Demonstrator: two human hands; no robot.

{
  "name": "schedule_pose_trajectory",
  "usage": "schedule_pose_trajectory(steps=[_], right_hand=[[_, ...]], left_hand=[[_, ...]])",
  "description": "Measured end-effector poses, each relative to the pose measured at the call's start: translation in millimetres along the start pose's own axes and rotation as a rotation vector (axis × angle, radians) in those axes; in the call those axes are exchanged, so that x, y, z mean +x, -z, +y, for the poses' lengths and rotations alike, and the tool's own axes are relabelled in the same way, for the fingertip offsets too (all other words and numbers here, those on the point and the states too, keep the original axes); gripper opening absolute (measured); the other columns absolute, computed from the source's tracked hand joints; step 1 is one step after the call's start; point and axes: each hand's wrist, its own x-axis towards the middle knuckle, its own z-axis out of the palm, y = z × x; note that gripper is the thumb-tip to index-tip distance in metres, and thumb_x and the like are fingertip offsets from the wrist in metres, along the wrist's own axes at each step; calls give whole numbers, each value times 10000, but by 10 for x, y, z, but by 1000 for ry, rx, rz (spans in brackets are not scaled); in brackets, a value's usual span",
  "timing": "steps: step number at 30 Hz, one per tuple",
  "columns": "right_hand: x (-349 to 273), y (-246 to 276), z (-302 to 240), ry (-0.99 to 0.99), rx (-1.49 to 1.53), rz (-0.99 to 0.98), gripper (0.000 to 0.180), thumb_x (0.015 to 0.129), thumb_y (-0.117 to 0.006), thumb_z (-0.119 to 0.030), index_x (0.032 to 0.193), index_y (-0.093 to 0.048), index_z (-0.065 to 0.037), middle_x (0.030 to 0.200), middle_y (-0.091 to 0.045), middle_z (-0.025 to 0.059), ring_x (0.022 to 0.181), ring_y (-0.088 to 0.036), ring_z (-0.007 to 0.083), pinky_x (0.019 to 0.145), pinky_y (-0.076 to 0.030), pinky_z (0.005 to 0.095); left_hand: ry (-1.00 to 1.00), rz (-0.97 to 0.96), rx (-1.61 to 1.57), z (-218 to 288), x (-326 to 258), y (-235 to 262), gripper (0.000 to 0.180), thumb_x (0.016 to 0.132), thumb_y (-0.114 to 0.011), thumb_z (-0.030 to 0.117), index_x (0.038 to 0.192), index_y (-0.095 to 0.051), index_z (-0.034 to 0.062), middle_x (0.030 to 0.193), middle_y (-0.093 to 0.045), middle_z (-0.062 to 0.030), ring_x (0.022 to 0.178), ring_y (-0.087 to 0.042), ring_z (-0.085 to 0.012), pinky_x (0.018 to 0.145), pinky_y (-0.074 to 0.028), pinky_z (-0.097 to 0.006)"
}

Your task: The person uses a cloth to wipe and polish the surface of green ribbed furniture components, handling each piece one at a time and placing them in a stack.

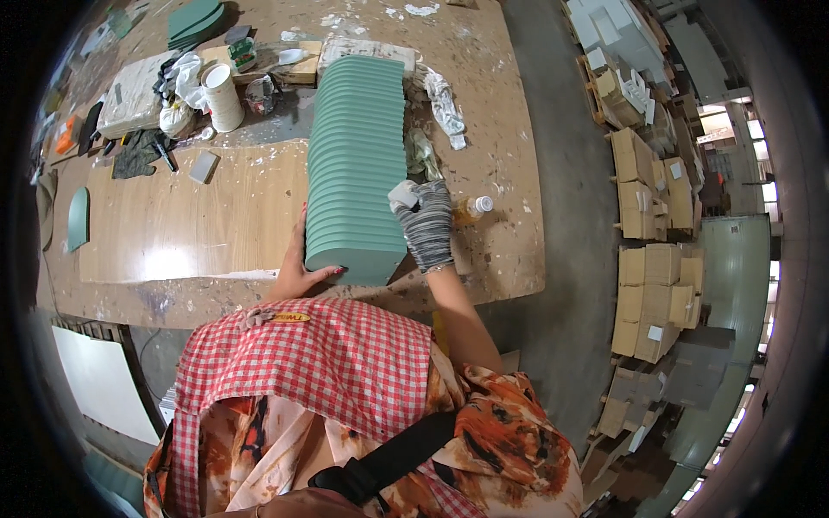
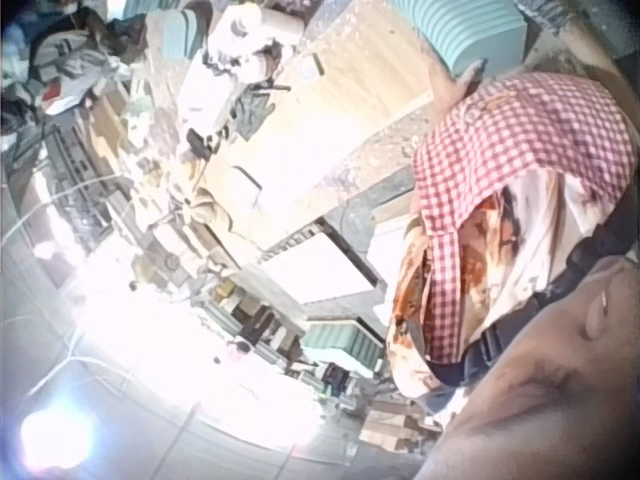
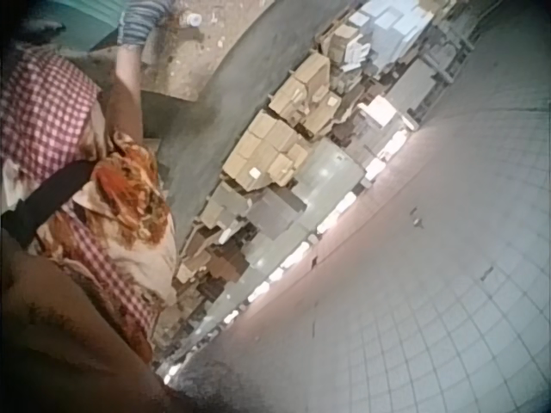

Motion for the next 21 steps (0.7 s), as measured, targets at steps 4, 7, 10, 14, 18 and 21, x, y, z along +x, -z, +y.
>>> schedule_pose_trajectory(steps=[4,7,10,14,18,21], right_hand=[[19,-233,-140,13,-202,-92,363,722,-763,25,998,-529,5,933,-596,93,850,-630,186,776,-540,295],[53,-409,-206,181,-435,-135,386,691,-799,-39,984,-558,34,930,-605,133,840,-630,231,770,-530,315],[93,-570,-481,24,-332,-196,369,679,-806,-73,963,-604,49,917,-597,158,856,-617,262,793,-515,335],[107,-793,-549,381,-626,-235,319,664,-753,-96,953,-678,16,985,-601,236,908,-594,373,851,-497,423],[113,-994,-602,424,-756,-326,340,679,-734,-174,976,-695,-12,1089,-586,257,1001,-563,400,916,-460,462],[99,-1177,-638,448,-878,-422,361,709,-716,-227,999,-698,-11,1182,-576,243,1053,-556,377,950,-448,449]], left_hand=[[-4,0,3,38,5,24,1176,696,-854,319,1532,-83,21,1567,-177,-247,1421,-283,-385,1142,-296,-442],[0,9,-13,30,-13,22,1170,700,-853,322,1531,-86,21,1566,-180,-249,1416,-292,-386,1137,-303,-442],[12,-5,-22,-3,-10,11,1170,701,-854,324,1531,-86,22,1565,-182,-250,1420,-286,-386,1136,-303,-440],[20,10,-28,1,-38,32,1176,696,-857,321,1533,-86,25,1562,-189,-251,1422,-283,-385,1139,-297,-437],[-19,25,10,-4,-18,20,1179,692,-860,321,1530,-89,15,1555,-205,-255,1418,-289,-387,1146,-282,-427],[-14,21,10,-29,-27,10,1176,695,-859,324,1526,-92,3,1551,-212,-261,1419,-285,-390,1147,-275,-422]])
